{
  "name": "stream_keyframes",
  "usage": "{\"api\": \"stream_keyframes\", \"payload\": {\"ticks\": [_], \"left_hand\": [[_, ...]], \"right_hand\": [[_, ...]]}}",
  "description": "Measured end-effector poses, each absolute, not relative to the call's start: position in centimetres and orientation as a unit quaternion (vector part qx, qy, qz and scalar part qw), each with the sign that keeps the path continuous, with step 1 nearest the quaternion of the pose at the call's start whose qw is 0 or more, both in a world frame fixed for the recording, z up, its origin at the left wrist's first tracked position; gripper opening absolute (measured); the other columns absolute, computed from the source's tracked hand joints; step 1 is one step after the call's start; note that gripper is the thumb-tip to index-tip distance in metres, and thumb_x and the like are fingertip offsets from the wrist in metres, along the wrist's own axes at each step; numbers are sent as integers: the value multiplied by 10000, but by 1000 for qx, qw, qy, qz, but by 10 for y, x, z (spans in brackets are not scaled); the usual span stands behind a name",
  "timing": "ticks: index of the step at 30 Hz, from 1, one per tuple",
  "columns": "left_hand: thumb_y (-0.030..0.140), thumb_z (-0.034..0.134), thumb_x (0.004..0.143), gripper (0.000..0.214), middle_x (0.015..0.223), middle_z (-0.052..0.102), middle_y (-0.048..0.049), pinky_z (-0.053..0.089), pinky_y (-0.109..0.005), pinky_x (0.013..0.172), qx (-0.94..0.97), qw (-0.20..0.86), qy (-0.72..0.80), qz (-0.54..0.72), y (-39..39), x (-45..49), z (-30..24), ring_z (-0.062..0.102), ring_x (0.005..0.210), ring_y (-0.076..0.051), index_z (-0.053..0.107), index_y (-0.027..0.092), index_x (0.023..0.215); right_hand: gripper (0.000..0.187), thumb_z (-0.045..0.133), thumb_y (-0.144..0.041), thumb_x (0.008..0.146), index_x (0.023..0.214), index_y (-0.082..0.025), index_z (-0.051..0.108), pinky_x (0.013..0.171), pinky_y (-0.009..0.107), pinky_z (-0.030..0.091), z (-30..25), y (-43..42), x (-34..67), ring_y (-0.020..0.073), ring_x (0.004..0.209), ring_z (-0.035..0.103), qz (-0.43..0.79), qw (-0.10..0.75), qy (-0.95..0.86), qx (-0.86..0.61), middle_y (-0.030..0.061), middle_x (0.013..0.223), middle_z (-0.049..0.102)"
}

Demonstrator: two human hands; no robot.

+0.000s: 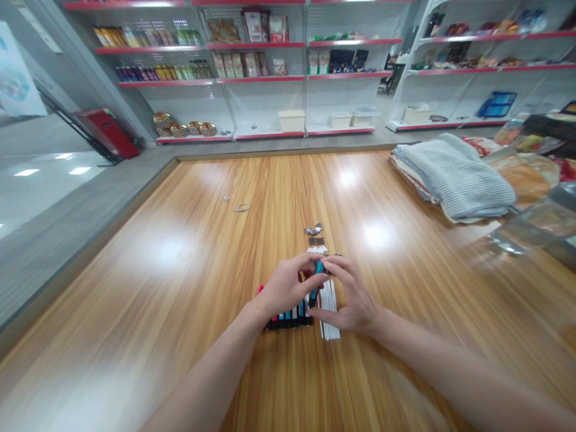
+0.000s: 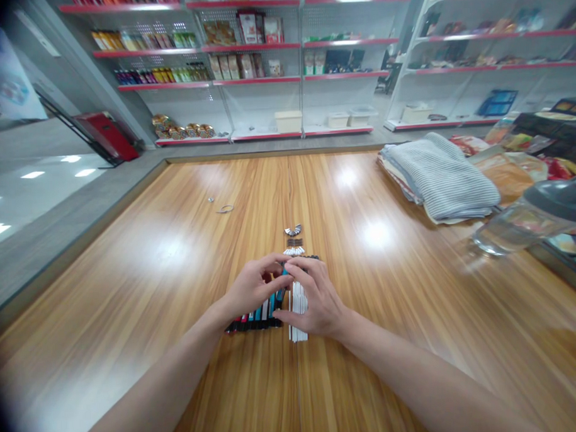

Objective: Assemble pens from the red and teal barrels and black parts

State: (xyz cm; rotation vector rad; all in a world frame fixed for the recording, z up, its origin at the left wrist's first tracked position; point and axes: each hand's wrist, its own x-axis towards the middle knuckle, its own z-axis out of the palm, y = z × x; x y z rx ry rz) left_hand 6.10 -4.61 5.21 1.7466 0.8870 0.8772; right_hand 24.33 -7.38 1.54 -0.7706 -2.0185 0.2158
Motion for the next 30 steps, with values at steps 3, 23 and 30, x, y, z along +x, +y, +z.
{"api": "stream_keyframes", "payload": {"ticks": [3,23,30], "left_hand": [[325,612,858,352,703,632,-23,446,-200,560,618,554,372,415,-34,44,46,581,621,-109,587,142,1157],[285,657,819,303,625,434,55,172,-115,306,324,704,325,541,13,-5,6,292,365,-11,583,157,1083],[341,636,829,325,623,424,55,150,-122,314,341,699,336,531,14,-1,7,270,360,-7,584,158,1092]], "right_hand": [[803,753,-365,680,1357,-181,364,913,465,468,14,-69,250,291,1093,522,97,488,-793,-351,139,1183,533],[204,585,-352,825,845,-173,679,567,245,419,2,0,258,129,578,552,168,472,-671,-547,15,657,629],[262,646,-406,747,768,-148,688,546,232,419,-3,43,277,133,587,579,277,418,-642,-580,29,657,660]]}}
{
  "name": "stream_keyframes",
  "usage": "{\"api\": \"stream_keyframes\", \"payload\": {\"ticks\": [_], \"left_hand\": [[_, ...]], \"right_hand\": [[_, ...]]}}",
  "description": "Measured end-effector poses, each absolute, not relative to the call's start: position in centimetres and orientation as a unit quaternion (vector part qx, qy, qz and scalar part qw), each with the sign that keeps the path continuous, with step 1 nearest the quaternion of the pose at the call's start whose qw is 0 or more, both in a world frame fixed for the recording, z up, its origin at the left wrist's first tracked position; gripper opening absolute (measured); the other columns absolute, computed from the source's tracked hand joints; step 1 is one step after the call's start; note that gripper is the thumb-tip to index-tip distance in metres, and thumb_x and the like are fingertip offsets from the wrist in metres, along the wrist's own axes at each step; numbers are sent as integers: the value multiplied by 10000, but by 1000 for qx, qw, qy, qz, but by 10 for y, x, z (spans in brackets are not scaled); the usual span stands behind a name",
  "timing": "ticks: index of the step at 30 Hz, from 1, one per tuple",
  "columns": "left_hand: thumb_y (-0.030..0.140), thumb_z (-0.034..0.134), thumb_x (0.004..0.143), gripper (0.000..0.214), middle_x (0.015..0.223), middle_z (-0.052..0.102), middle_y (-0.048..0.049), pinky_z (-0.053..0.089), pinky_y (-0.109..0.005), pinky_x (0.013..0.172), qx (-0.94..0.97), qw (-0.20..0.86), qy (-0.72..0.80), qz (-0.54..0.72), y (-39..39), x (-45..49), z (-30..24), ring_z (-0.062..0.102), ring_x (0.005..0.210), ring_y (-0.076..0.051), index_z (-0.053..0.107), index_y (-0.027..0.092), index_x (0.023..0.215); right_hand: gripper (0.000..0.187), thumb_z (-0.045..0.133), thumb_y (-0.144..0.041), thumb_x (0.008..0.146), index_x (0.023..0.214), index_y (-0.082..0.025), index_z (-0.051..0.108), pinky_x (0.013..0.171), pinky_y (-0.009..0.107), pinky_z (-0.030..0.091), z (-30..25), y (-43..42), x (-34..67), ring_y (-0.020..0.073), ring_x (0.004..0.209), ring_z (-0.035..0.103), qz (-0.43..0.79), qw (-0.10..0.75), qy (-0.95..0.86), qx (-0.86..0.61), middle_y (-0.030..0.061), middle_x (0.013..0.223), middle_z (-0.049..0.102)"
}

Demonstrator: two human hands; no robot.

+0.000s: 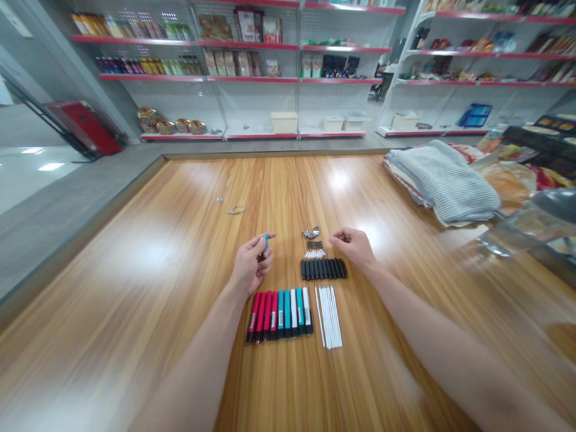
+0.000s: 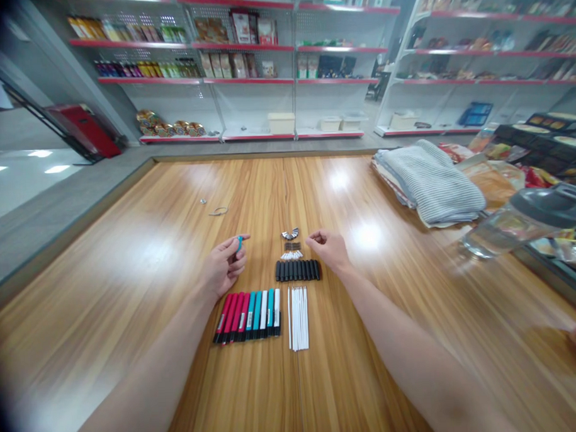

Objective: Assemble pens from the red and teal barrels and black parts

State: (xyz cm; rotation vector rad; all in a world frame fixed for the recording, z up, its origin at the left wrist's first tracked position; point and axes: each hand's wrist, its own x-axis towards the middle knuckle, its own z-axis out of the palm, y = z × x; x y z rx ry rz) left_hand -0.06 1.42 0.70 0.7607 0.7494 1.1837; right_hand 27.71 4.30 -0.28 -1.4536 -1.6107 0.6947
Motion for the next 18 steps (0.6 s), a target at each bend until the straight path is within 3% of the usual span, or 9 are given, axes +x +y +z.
{"api": "stream_keyframes", "payload": {"ticks": [5,18], "left_hand": [[356,641,822,358,648,452,43,151,-123,323,369,699,349,504,10,4,8,270,365,-1,591,152,1112],[384,635,829,386,669,475,35,137,-120,332,408,683,372,477,9,7,6,266,369,9,598,166,1146]], "right_hand": [[302,659,-466,739,761,-167,698,502,222,366,-5,29,277,108,539,527,290,339,-699,-559,8,619,637],[223,624,-390,796,869,-207,728,511,222,338,-10,30,276,102,544,495,272,318,-747,-517,-23,599,579]]}}
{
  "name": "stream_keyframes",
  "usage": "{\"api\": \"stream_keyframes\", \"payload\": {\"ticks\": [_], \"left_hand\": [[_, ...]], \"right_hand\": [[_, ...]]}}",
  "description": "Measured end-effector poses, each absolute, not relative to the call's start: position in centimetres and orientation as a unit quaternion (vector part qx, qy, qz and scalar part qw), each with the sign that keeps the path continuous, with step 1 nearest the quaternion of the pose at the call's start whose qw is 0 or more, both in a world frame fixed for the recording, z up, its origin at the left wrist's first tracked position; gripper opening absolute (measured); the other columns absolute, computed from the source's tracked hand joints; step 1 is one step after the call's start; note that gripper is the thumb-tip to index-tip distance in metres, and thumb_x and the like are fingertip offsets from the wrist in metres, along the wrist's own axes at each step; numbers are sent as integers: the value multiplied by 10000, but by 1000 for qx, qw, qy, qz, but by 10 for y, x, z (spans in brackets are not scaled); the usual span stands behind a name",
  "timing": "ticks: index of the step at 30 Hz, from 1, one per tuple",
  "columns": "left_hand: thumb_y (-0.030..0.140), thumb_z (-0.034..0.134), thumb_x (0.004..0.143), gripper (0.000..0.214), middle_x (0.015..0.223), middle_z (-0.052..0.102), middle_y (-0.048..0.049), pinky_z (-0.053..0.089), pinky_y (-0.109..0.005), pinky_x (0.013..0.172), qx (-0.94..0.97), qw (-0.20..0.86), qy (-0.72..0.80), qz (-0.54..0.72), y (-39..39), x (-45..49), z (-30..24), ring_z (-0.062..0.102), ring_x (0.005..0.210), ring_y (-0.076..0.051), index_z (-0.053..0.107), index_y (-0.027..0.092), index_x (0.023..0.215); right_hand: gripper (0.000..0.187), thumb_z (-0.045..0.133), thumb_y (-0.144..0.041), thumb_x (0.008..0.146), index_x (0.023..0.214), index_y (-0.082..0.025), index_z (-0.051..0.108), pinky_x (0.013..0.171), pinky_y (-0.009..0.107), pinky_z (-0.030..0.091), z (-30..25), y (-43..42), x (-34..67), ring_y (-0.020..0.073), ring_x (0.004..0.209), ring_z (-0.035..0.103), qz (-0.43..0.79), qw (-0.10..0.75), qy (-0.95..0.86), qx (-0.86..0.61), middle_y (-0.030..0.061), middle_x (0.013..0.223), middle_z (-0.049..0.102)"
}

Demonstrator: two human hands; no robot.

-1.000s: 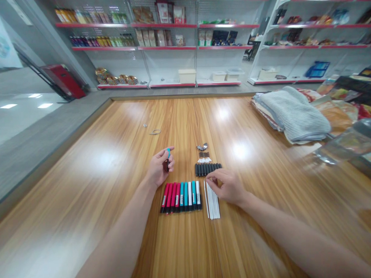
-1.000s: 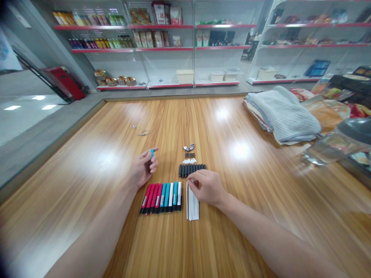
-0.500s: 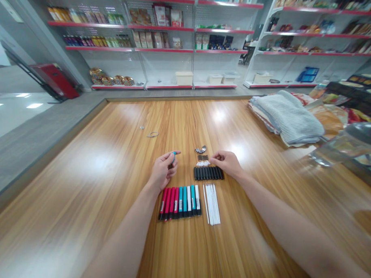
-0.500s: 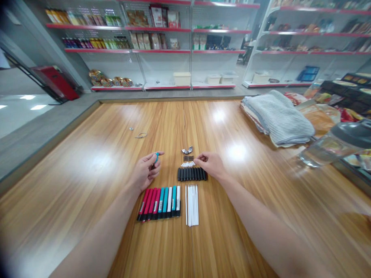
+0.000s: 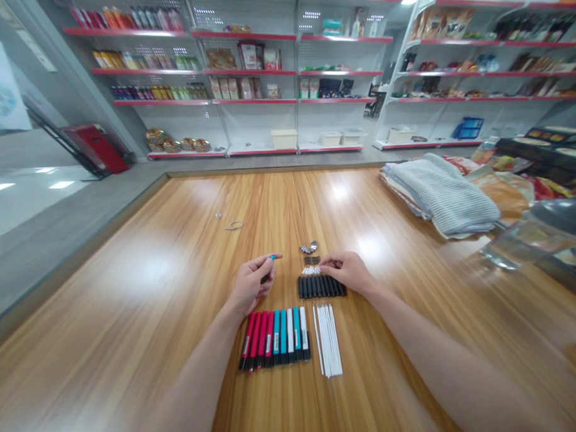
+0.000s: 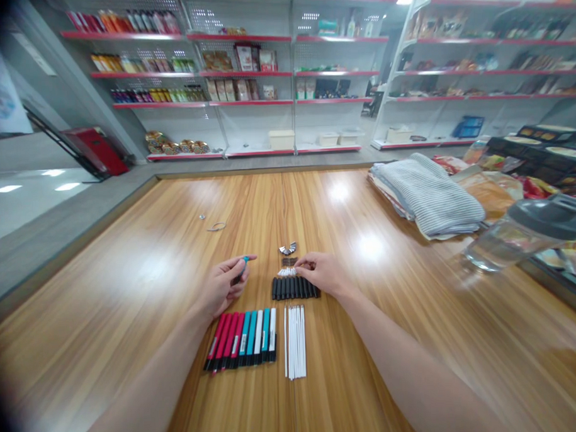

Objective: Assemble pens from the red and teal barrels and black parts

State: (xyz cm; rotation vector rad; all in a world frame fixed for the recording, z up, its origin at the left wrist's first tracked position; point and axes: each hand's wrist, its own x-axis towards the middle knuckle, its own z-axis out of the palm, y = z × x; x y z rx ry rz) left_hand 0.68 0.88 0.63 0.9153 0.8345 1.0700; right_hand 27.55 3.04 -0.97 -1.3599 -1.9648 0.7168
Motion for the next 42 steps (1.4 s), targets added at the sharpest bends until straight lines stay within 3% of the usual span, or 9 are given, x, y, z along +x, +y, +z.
{"api": "stream_keyframes", "payload": {"ticks": [11,19,23,27,36,42], "left_hand": [[349,639,820,378,697,564,1,355,-172,332,367,698,362,497,12,5,6,421,396,-50,568,135,1122],[309,592,861,279,752,638,-45,495,-255,448,362,693,359,510,14,4,3,561,467,-110,523,133,1067],[230,532,894,164,781,667,-80,564,-321,571,333,692,375,520,17,3,-1,675,610,-186,477,141,1020],[197,520,898,157,826,677,-88,588,-355,649,312,699,376,522,19,1,-5,712,720,-221,455,155,1035],[224,568,877,234,840,685,-52,585,-392,678,308,677,387,545,20,2,-5,716,748,-224,389,214,1028],[217,527,896,153,849,696,-83,573,-382,676,307,668,394,551,18,4,-1,714,754,-231,390,205,964]], "right_hand": [[168,626,-354,810,828,-224,731,560,238,380,-6,30,276,119,604,555,232,304,-772,-507,-2,695,660],[167,615,-350,820,825,-220,720,508,230,338,-8,31,276,105,540,491,237,309,-765,-513,-20,606,595],[152,619,-335,818,832,-223,721,534,235,357,-8,30,276,108,559,504,232,308,-772,-505,-12,652,625],[148,631,-338,810,838,-227,724,535,236,358,-8,30,277,108,561,513,224,305,-779,-500,-14,652,631],[174,612,-355,824,807,-213,712,512,231,347,-9,31,277,107,544,501,230,316,-768,-507,-13,622,611],[176,608,-354,829,802,-208,703,533,238,359,-10,32,278,111,561,510,226,312,-767,-513,-8,639,617]]}}
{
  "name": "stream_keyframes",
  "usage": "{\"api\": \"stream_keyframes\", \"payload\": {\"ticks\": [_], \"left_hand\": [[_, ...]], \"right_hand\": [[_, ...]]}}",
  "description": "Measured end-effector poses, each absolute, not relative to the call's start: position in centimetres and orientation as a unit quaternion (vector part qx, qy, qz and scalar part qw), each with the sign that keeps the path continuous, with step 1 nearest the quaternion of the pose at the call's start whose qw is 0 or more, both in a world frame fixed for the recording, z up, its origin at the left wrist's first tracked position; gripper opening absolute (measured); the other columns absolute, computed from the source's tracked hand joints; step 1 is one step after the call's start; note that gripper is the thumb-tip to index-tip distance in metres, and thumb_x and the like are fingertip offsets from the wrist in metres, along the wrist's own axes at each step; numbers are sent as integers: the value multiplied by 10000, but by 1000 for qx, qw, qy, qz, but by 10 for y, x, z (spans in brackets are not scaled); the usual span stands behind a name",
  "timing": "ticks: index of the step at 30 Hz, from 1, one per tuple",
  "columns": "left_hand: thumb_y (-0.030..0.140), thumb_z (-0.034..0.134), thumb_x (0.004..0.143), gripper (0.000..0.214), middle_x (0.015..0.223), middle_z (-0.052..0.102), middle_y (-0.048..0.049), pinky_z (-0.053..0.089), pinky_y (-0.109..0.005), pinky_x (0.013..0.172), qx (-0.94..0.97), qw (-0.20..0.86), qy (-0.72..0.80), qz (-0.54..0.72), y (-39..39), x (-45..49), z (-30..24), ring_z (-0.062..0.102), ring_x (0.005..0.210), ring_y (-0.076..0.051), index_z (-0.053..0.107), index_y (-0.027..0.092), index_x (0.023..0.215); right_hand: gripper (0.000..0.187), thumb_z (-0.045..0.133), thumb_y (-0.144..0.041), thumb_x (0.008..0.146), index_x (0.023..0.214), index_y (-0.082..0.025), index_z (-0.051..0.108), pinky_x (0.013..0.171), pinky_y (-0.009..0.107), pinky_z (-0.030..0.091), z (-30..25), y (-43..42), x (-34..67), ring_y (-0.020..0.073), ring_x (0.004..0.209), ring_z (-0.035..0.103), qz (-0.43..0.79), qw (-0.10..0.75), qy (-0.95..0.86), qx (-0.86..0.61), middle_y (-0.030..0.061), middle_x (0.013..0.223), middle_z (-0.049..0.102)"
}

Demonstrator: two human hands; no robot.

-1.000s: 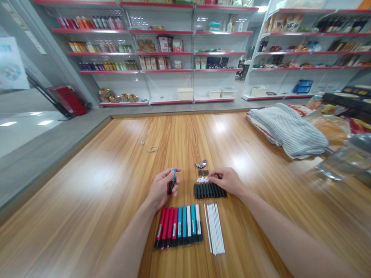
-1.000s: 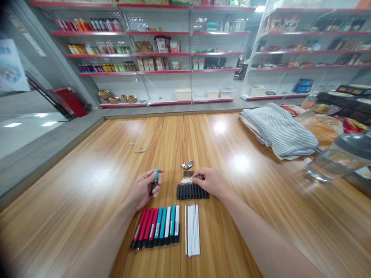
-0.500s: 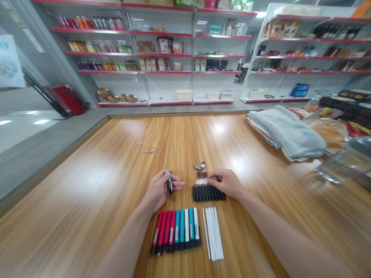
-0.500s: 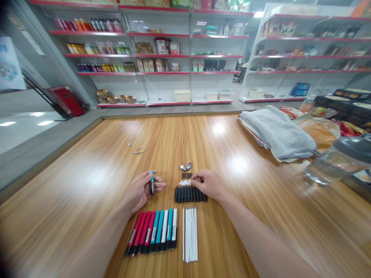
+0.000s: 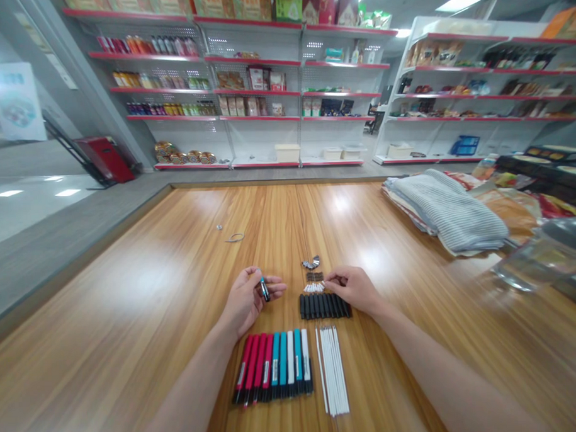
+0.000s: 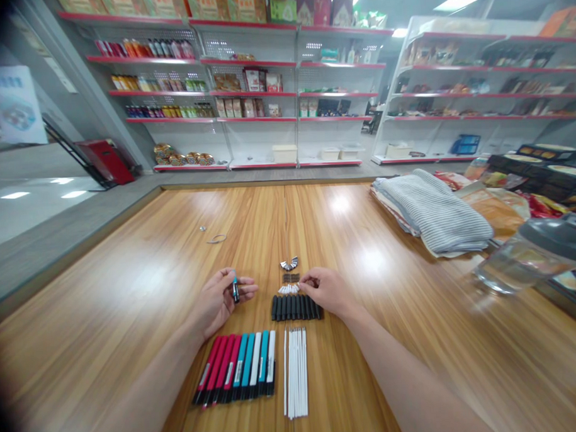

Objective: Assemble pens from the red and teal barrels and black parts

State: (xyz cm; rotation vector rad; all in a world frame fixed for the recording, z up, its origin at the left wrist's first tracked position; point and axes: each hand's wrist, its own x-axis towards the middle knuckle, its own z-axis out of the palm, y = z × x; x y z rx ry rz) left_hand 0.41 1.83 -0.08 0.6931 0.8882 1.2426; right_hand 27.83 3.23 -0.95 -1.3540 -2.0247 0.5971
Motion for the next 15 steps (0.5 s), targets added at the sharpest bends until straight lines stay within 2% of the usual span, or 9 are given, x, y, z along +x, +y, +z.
{"api": "stream_keyframes", "payload": {"ticks": [6,11,15], "left_hand": [[236,539,895,155,843,686,-68,562,-402,700,305,673,380,556,19,3,-5,701,724,-209,398,202,950],[299,602,867,252,776,646,-23,508,-273,570,337,658,354,573,19,3,-6,607,572,-128,439,204,1035],[336,624,854,273,725,582,4,360,-162,441,372,647,344,570,18,3,-4,437,470,-45,528,181,1057]], "right_hand": [[165,613,-336,827,785,-201,698,551,243,365,-9,33,281,115,582,520,210,307,-774,-512,-2,653,619],[149,620,-303,819,758,-182,684,561,236,362,-4,36,289,111,597,513,184,293,-790,-505,1,657,605],[135,619,-281,820,747,-176,661,590,234,366,-1,37,293,110,624,515,168,273,-810,-491,3,681,596]]}}
